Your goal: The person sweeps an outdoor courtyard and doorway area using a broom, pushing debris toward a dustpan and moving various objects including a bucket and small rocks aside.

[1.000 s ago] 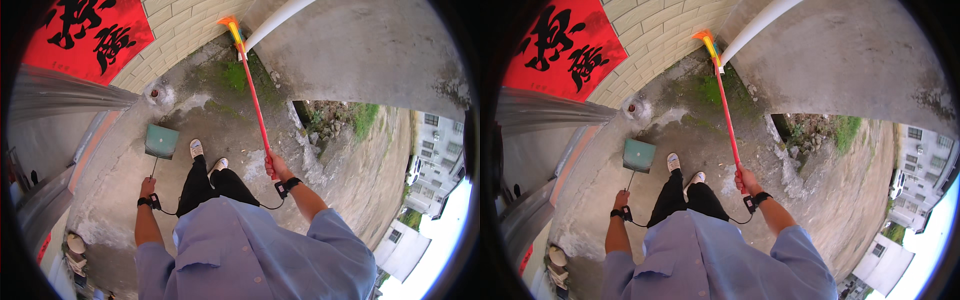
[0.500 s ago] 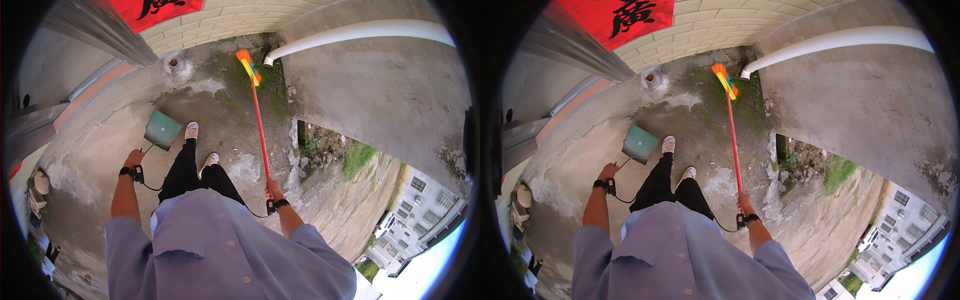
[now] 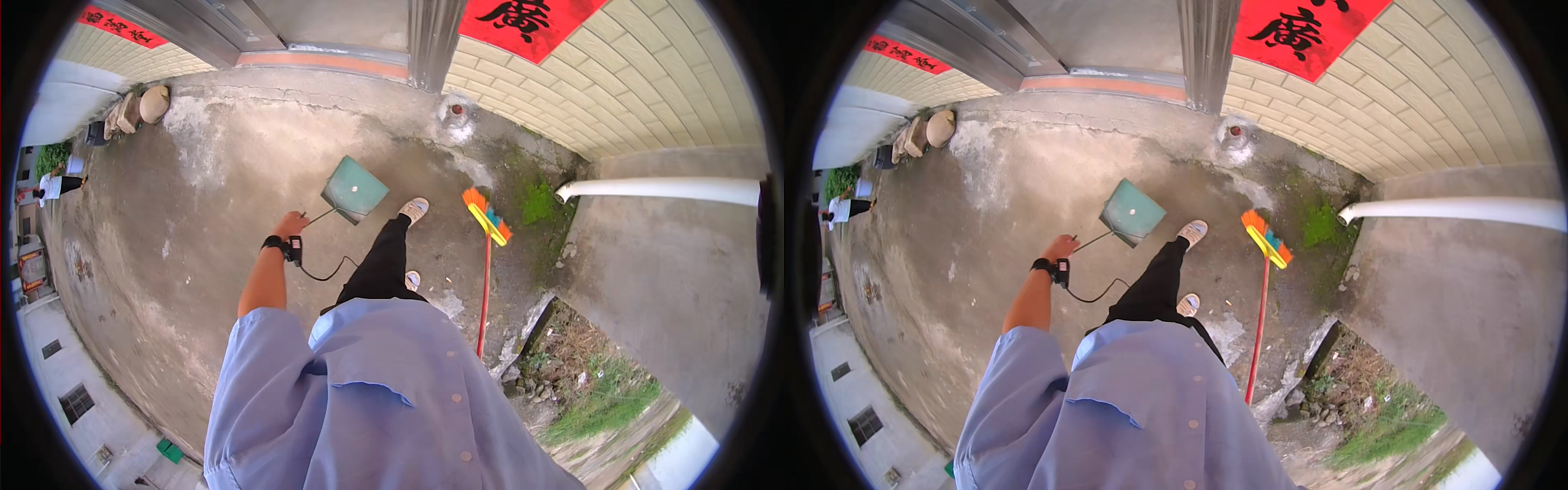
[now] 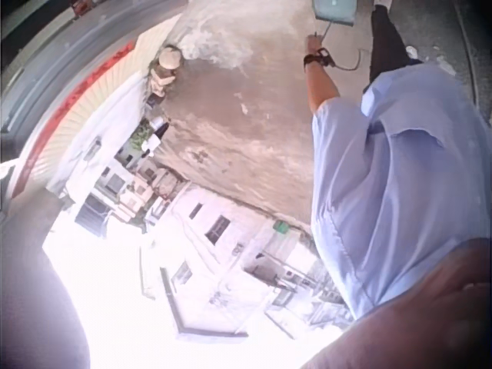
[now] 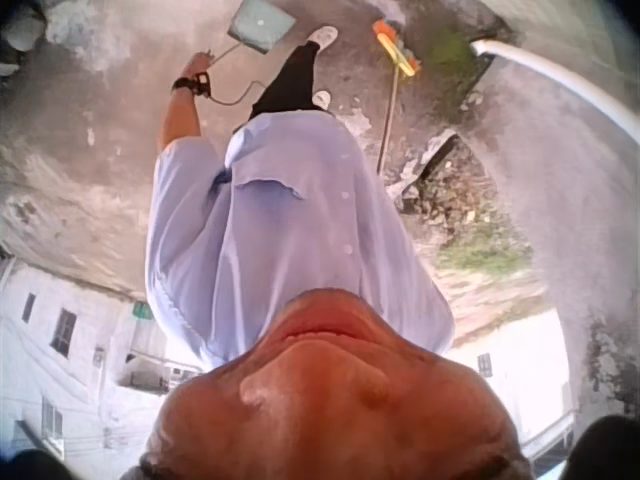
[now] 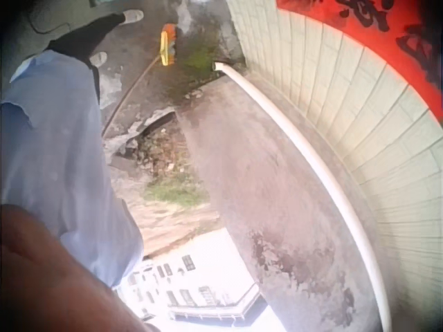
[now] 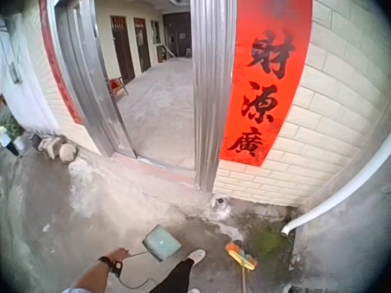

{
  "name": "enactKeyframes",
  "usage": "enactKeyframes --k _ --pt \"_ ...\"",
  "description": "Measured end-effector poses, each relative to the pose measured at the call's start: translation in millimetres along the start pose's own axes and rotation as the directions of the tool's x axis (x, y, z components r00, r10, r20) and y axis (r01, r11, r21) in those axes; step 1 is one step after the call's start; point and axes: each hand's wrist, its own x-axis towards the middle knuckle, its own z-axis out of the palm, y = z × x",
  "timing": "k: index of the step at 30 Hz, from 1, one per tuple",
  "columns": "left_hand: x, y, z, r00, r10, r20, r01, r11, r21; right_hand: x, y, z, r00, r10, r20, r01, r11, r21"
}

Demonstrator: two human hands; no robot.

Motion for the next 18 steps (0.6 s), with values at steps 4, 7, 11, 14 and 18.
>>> enactKeyframes --k 4,7,11,14,18 --pt "-73 -43 14 0.994 -0.092 -0.063 0.088 0.995 -0.056 -19 35 -13 0.985 -0.116 -0.125 0.109 0.992 -0.058" --pt "-145 -107 18 0.972 -0.179 -0.153 0.165 0.981 -0.099 -5 35 -1 0.999 -0.034 0.007 0.032 0.976 0.215" --pt "-215 -146 7 0.957 -0.274 -0.094 0.224 0.907 -0.357 37 -9 13 0.985 -0.17 -0.018 0.166 0.924 0.346" --pt "-251 -174 18 0.942 -0.336 -0.03 0.286 0.843 -0.455 77 -54 8 0.972 -0.214 -0.096 0.235 0.897 0.376" --pt "-292 -227 7 0.902 -0.431 0.029 0.386 0.773 -0.504 177 -124 26 0.823 -0.397 -0.405 0.405 0.911 -0.07"
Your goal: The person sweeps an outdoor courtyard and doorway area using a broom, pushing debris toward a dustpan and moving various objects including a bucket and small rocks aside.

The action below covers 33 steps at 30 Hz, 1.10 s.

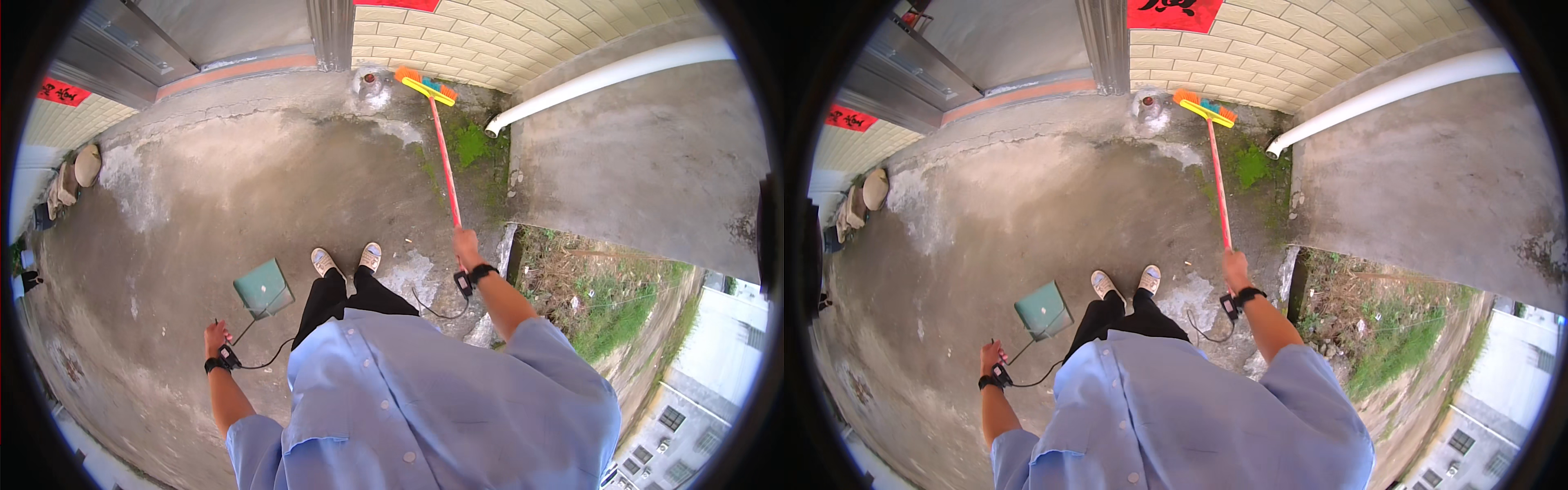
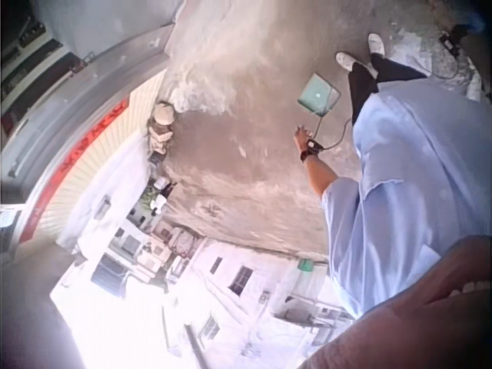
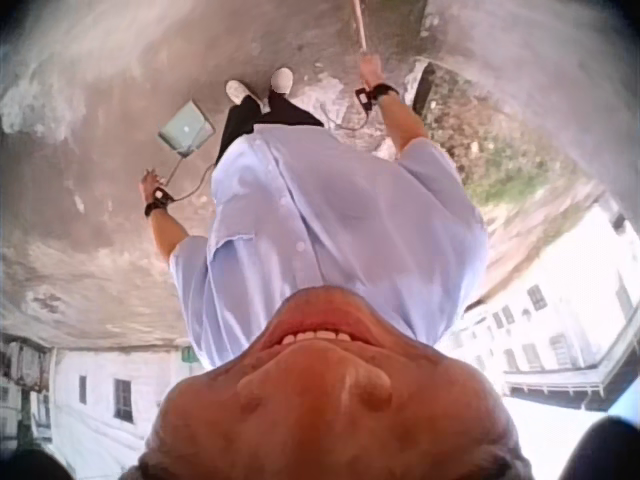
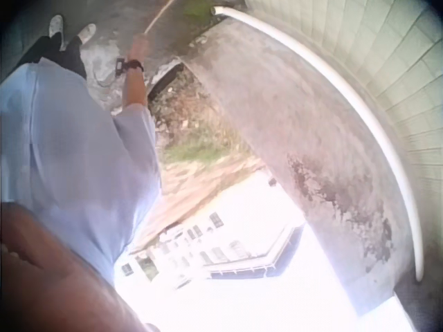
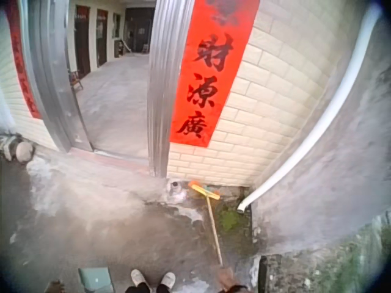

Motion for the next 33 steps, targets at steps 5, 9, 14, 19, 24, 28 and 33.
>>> enactKeyframes --k 5,9,14,19,24,28,33 --pt "-2 -38 -50 0.967 -0.246 0.069 0.254 0.958 -0.134 23 -91 18 0.785 -0.618 -0.045 0.552 0.73 -0.404" --pt "5 -76 -65 0.942 -0.325 0.084 0.335 0.918 -0.212 -44 -41 8 0.99 -0.119 0.073 0.138 0.898 -0.417" --pt "22 -122 -60 0.912 -0.407 0.048 0.399 0.856 -0.328 -165 -25 -46 0.843 0.401 0.359 -0.451 0.89 0.065" --pt "38 -101 -46 0.925 -0.378 0.025 0.367 0.878 -0.307 -190 -12 -60 0.899 0.356 0.255 -0.4 0.904 0.149" --pt "3 -26 13 0.925 -0.373 0.068 0.378 0.89 -0.256 -75 -9 -105 0.994 0.083 0.066 -0.09 0.99 0.111" --pt "-21 30 31 0.949 -0.315 -0.013 0.304 0.926 -0.222 36 -68 -142 0.989 -0.027 0.147 -0.005 0.978 0.209" --pt "-48 145 106 0.985 -0.143 -0.095 0.127 0.98 -0.154 107 -31 -135 0.971 -0.116 0.211 0.105 0.993 0.062"
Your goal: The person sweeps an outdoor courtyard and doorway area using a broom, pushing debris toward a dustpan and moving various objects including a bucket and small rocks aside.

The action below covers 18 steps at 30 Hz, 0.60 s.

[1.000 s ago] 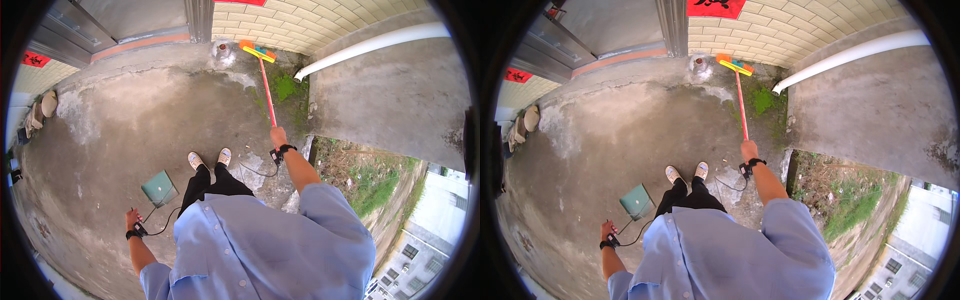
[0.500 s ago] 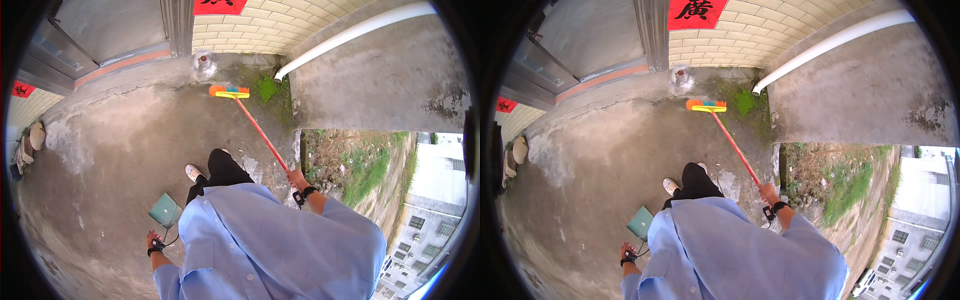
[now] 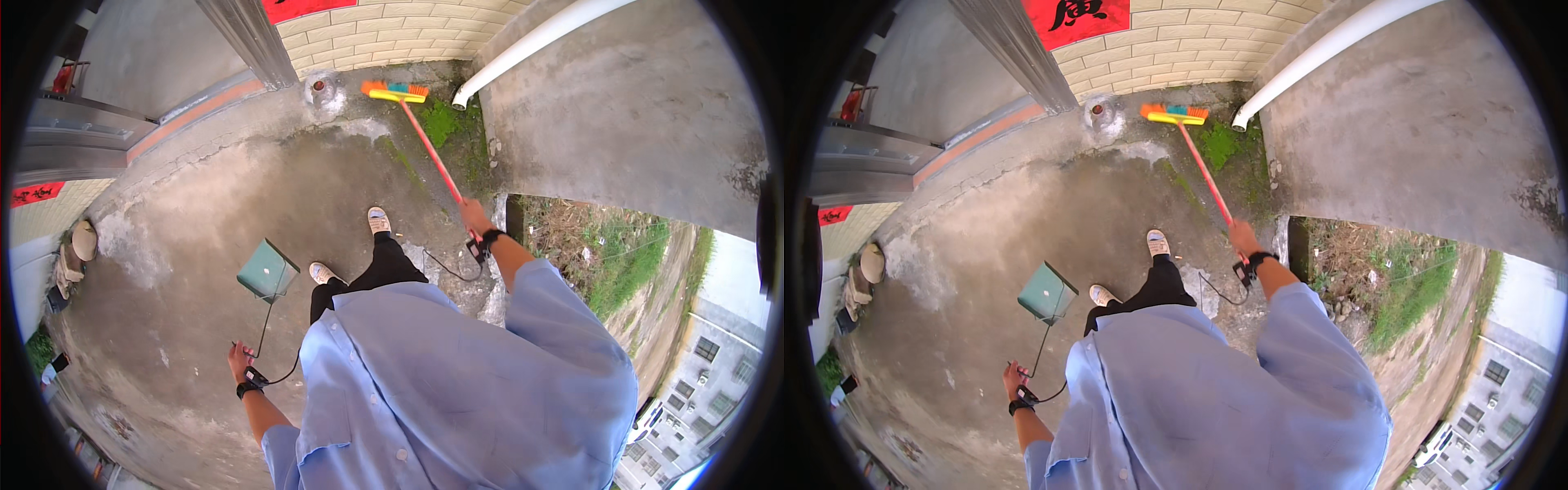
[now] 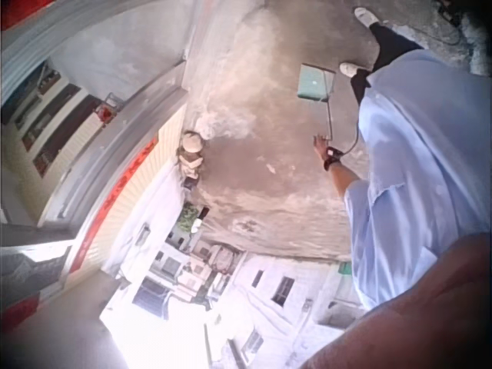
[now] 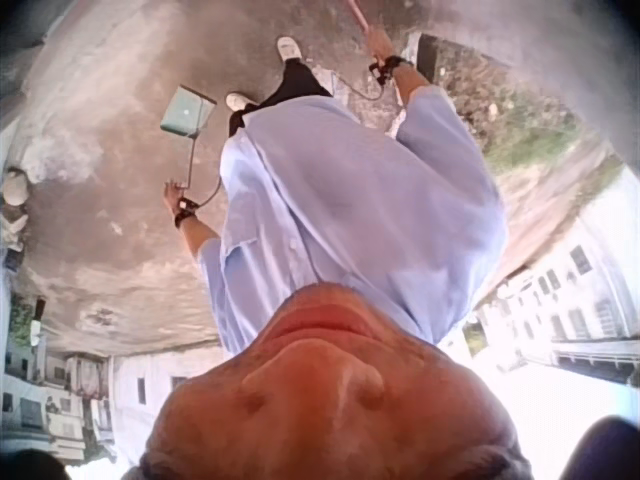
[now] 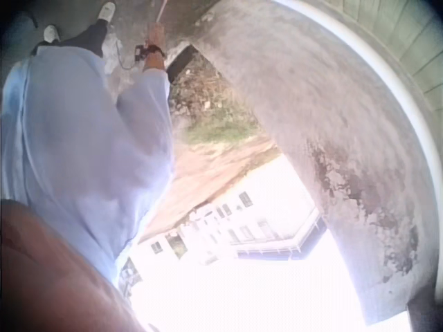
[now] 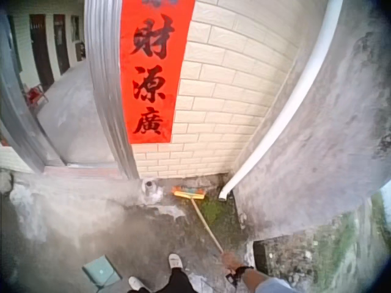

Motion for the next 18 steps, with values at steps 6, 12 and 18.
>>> enactKeyframes --k 6,12,18 --pt "-29 62 32 0.964 0.264 0.036 -0.264 0.964 -0.02 -185 20 -66 0.815 0.417 0.403 -0.563 0.736 0.375" --pt "-30 96 85 0.956 0.277 0.096 -0.269 0.959 -0.088 -115 81 -100 0.991 -0.11 -0.075 0.116 0.99 0.083" --pt "-55 95 157 0.951 0.272 0.151 -0.273 0.962 -0.012 27 89 -130 0.973 -0.22 -0.073 0.211 0.971 -0.115"
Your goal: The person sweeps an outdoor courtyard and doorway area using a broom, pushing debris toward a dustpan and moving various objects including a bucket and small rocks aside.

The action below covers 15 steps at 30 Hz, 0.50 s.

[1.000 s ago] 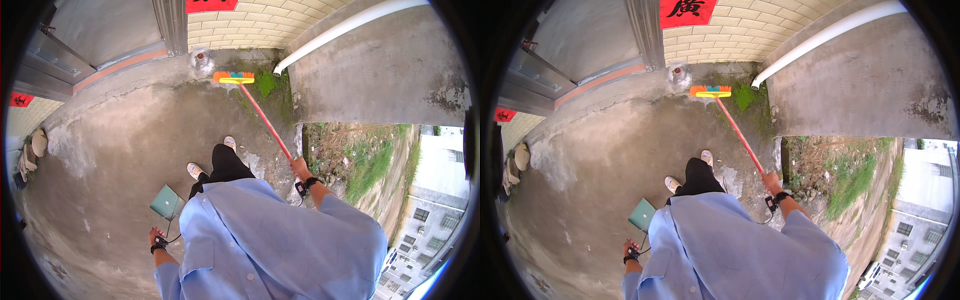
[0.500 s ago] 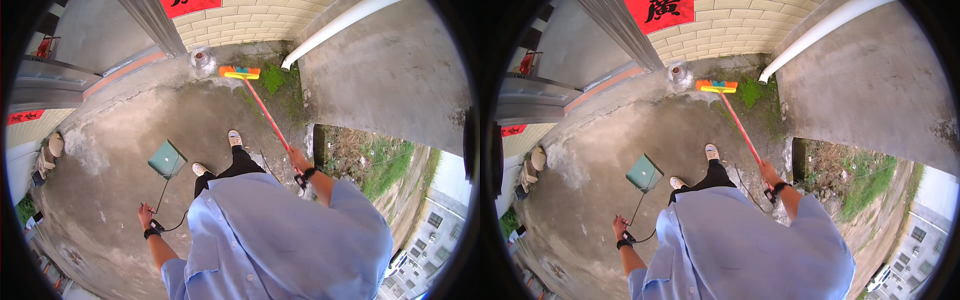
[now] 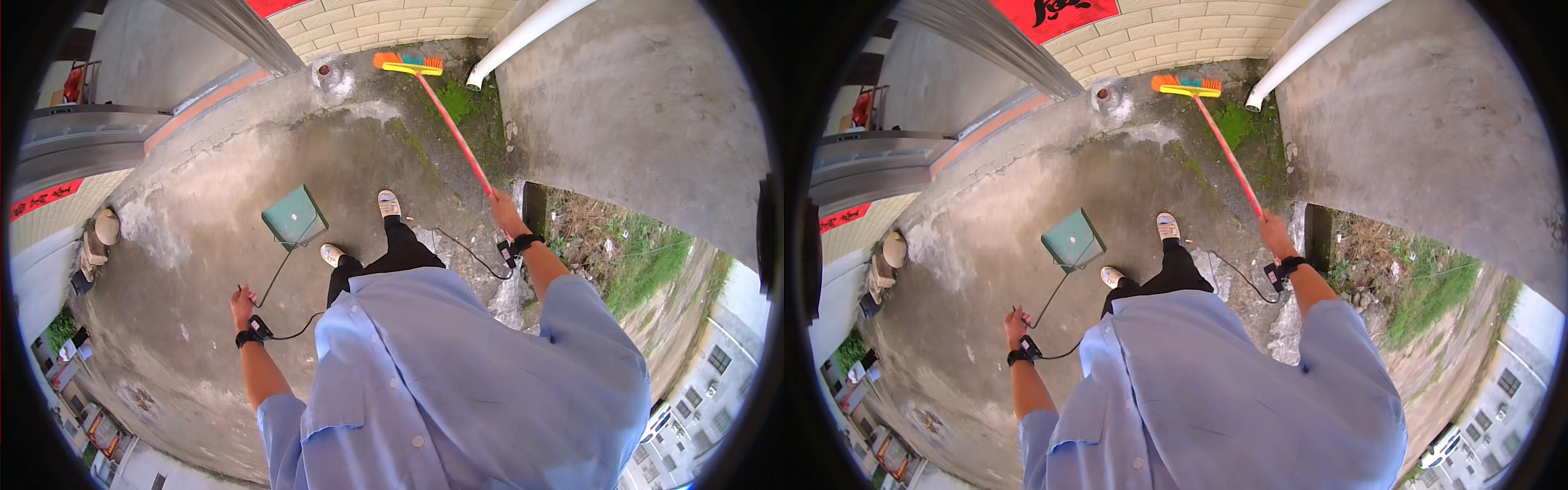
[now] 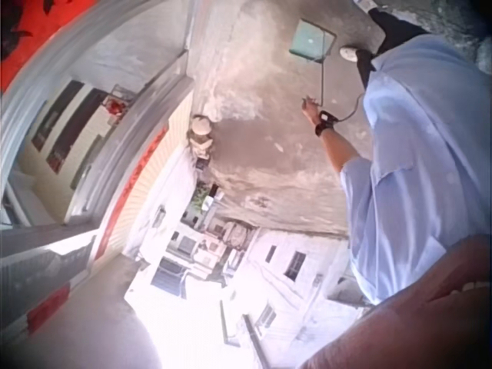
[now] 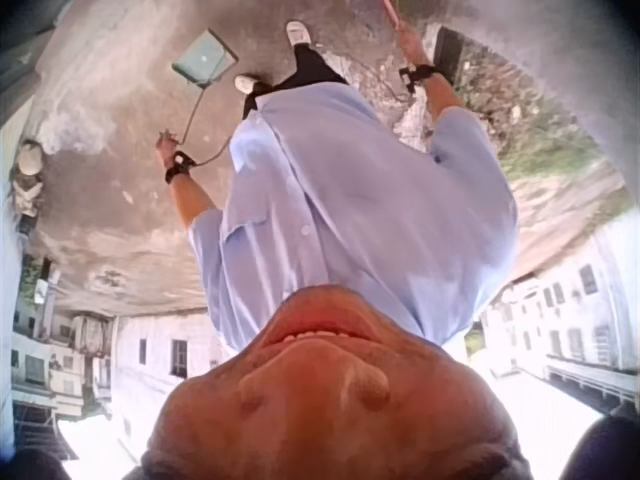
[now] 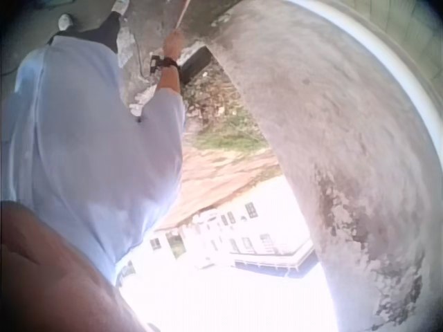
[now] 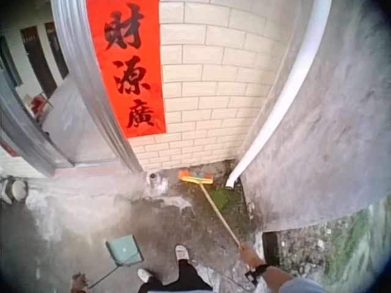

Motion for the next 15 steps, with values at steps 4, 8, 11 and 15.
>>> enactKeyframes --k 4,8,11,15 --pt "-19 -26 8 0.999 0.001 -0.039 -0.002 0.999 -0.033 -92 -47 20 0.823 0.355 0.444 -0.508 0.811 0.292" --pt "-30 -64 -5 0.999 -0.022 -0.04 0.021 0.999 -0.029 -171 -78 -7 0.58 0.465 0.669 -0.801 0.473 0.367" --pt "-41 -83 -19 0.995 -0.099 -0.019 0.101 0.992 0.071 -192 -80 -16 0.596 0.478 0.645 -0.797 0.448 0.404" --pt "-56 -116 -23 0.98 -0.197 -0.014 0.197 0.98 0.038 -157 -57 -11 0.728 0.509 0.459 -0.682 0.602 0.415"
